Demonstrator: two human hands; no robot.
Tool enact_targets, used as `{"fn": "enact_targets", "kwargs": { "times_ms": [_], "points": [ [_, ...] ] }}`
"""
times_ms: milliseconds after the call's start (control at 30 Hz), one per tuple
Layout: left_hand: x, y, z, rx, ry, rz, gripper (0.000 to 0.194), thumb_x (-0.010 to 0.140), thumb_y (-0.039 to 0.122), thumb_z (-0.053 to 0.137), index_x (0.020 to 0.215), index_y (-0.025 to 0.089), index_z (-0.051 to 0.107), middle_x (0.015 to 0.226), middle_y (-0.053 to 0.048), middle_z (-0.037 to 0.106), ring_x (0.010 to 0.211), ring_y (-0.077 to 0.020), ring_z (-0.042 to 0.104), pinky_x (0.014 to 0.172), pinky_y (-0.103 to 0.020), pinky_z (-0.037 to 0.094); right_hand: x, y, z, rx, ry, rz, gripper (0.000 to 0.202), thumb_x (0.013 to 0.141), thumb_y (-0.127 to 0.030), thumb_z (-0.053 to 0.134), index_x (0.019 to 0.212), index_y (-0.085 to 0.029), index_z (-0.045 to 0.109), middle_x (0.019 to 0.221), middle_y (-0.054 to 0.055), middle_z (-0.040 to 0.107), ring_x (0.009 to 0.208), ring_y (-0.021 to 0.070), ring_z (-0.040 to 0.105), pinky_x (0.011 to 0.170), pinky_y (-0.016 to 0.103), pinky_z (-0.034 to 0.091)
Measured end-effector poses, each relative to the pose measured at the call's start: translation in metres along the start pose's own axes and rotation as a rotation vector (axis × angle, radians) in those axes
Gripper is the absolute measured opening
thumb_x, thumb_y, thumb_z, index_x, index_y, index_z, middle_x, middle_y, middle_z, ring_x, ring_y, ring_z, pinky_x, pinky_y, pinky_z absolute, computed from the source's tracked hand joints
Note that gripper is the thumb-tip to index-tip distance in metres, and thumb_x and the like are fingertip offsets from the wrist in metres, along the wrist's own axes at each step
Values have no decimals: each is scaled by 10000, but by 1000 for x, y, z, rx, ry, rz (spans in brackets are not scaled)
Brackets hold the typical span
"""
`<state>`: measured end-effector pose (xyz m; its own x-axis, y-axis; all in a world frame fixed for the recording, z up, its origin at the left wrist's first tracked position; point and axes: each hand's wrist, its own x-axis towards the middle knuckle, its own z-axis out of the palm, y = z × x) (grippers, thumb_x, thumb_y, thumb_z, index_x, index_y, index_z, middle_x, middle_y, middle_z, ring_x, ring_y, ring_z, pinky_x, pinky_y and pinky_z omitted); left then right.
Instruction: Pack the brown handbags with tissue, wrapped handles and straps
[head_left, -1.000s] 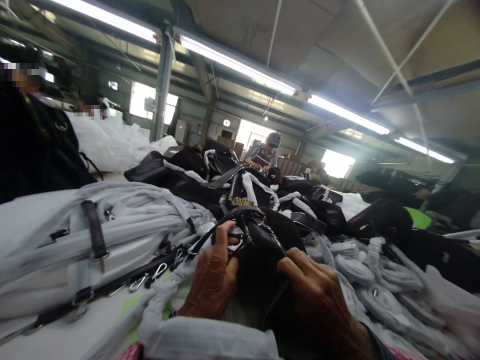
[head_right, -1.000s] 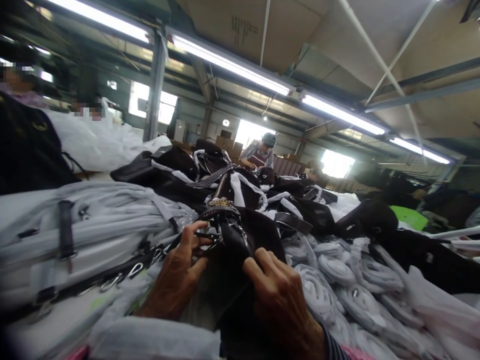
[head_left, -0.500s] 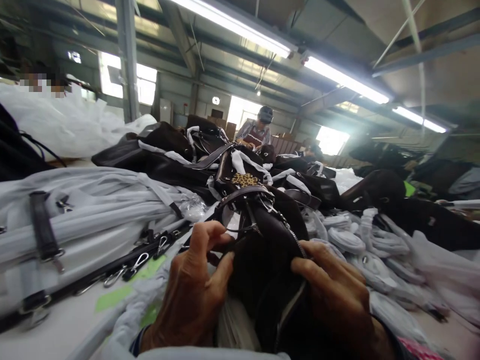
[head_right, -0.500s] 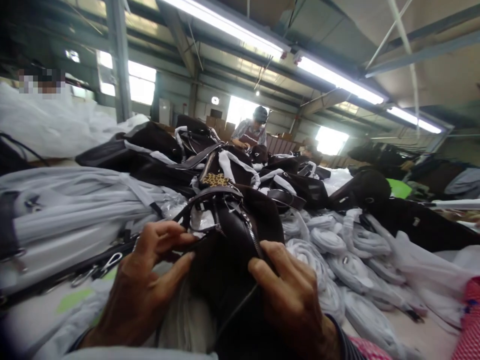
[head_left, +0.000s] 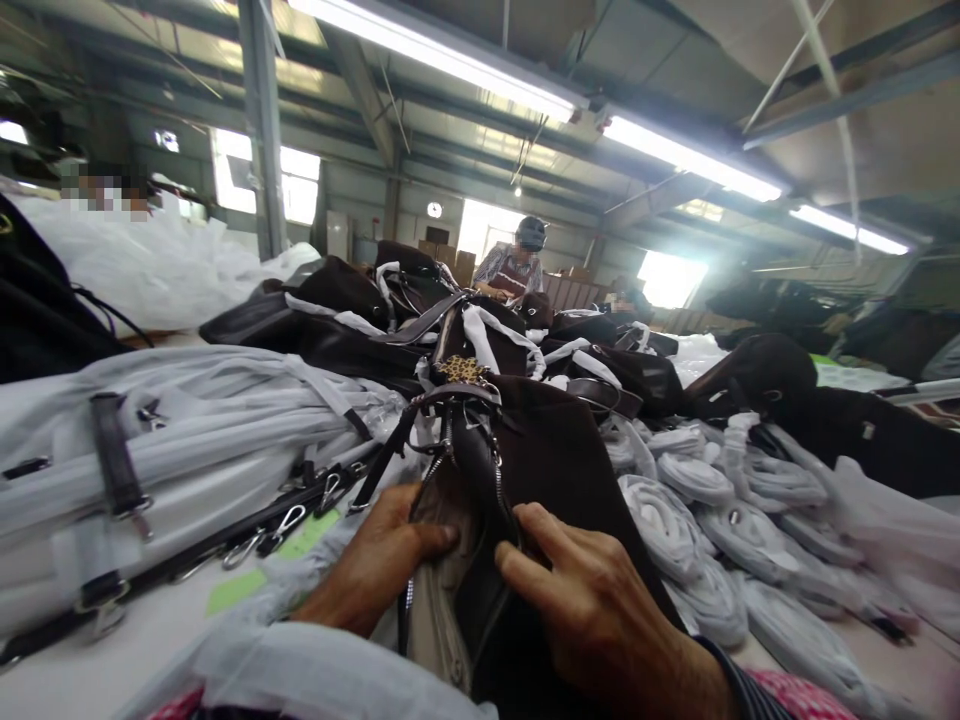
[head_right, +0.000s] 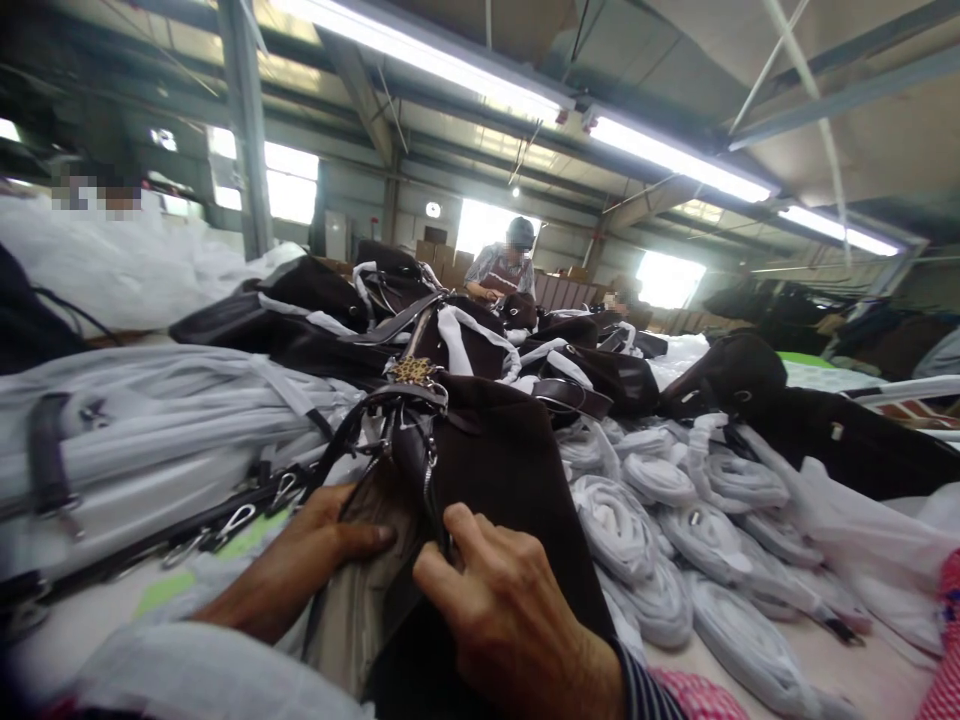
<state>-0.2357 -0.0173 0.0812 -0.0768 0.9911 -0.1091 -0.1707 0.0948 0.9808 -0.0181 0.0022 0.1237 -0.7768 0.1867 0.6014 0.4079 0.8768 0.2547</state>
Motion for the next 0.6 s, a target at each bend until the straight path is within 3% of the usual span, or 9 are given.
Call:
{"fn": "enact_targets", "kwargs": {
  "times_ms": [133,367,600],
  "points": [
    [-4,2,5,-78,35,-4,319,582,303,786,844,132,723,715,-31,716,644,-197,618,628,-283,467,-7,3,4,89,47,59,310,710,41,408,782,-190,601,910,106,656,655,163,585,572,237,452],
    [-5,4,3,-58,-6,72,439,818,487,735,1061,122,752,844,-72,757,797,-259,692,739,-328,525,-4,5,-2,91,138,88,299,729,43,402,731,-186,595,825,85,625,685,170,585,598,256,437],
    [-16,13,11,-56,-15,118,468,871,491,708,1166,129,725,897,-70,767,797,-250,697,738,-323,543,2,5,-17,19,208,28,313,798,37,396,732,-188,602,806,84,646,701,171,605,624,273,456]
  ]
}}
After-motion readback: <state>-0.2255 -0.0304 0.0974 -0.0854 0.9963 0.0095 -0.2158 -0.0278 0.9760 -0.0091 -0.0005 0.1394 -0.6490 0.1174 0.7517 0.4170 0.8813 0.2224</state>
